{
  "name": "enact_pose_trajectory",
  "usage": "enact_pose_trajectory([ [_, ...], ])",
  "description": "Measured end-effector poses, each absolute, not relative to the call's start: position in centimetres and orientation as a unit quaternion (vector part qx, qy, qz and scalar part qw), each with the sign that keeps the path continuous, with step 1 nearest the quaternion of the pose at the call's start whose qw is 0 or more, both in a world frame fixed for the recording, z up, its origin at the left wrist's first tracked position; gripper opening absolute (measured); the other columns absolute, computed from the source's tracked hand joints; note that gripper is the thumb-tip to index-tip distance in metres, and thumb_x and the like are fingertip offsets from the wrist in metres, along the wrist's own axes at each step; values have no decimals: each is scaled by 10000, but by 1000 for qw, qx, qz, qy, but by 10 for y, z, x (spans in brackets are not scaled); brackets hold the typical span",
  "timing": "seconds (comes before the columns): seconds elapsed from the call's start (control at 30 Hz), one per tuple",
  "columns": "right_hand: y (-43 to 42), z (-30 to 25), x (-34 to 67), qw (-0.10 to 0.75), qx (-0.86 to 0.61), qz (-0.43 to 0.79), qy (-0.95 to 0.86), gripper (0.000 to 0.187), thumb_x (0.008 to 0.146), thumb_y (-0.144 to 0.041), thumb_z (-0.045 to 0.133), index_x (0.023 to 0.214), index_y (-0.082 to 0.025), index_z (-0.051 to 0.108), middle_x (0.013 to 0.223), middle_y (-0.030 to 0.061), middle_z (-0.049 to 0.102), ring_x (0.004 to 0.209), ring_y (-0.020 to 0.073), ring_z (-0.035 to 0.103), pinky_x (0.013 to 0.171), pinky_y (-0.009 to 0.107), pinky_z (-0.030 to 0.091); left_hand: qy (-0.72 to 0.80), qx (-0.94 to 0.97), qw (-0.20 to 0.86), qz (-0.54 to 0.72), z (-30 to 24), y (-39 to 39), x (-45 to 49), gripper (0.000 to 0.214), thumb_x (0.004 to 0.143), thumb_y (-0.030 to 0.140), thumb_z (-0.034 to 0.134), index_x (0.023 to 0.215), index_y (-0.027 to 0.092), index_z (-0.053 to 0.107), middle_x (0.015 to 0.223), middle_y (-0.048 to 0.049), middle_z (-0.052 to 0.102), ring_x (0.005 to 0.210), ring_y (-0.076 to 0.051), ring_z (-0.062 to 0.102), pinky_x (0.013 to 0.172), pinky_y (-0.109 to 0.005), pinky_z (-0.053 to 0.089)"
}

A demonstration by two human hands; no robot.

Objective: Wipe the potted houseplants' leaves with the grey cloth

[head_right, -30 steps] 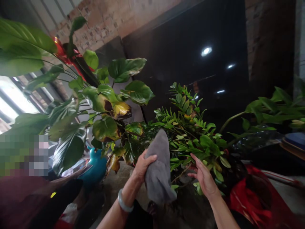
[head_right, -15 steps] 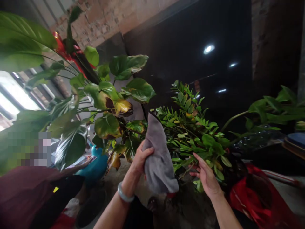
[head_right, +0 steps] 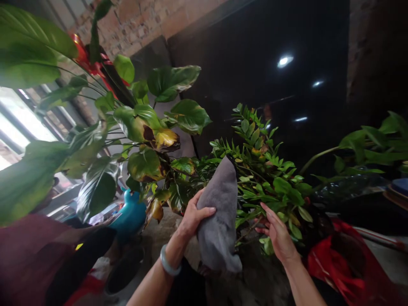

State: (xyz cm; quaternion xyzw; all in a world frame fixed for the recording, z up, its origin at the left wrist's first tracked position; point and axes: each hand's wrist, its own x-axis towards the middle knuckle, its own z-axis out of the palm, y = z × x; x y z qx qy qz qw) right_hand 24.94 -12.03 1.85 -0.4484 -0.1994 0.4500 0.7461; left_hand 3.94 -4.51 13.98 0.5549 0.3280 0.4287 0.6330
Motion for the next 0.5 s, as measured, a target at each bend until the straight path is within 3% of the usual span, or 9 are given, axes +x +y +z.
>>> enact_pose_trajectory([
  [0.13,-121,18,249,748,-442,460,-183,445,664,-477,712,1064,-281,724,1014,67,758,774,252,667,605,354,524,405,612,581,353,102,-61,39,599,408,127,797,1000,192,733,846,-12,699,824,-245,607,800,-347,486],
  [0.27,-126,15,254,744,-462,442,-192,490,678,-503,690,1098,-254,718,1120,93,736,753,266,672,585,367,516,398,678,562,258,84,-89,17,575,397,52,778,943,232,770,936,-13,721,939,-295,603,878,-365,461],
  [0.5,-126,17,254,745,-472,429,-198,571,698,-534,655,1183,-232,669,1215,103,700,772,270,661,596,375,495,401,599,537,438,115,-60,10,603,460,238,781,1056,187,706,914,-32,697,861,-260,608,824,-349,475],
])
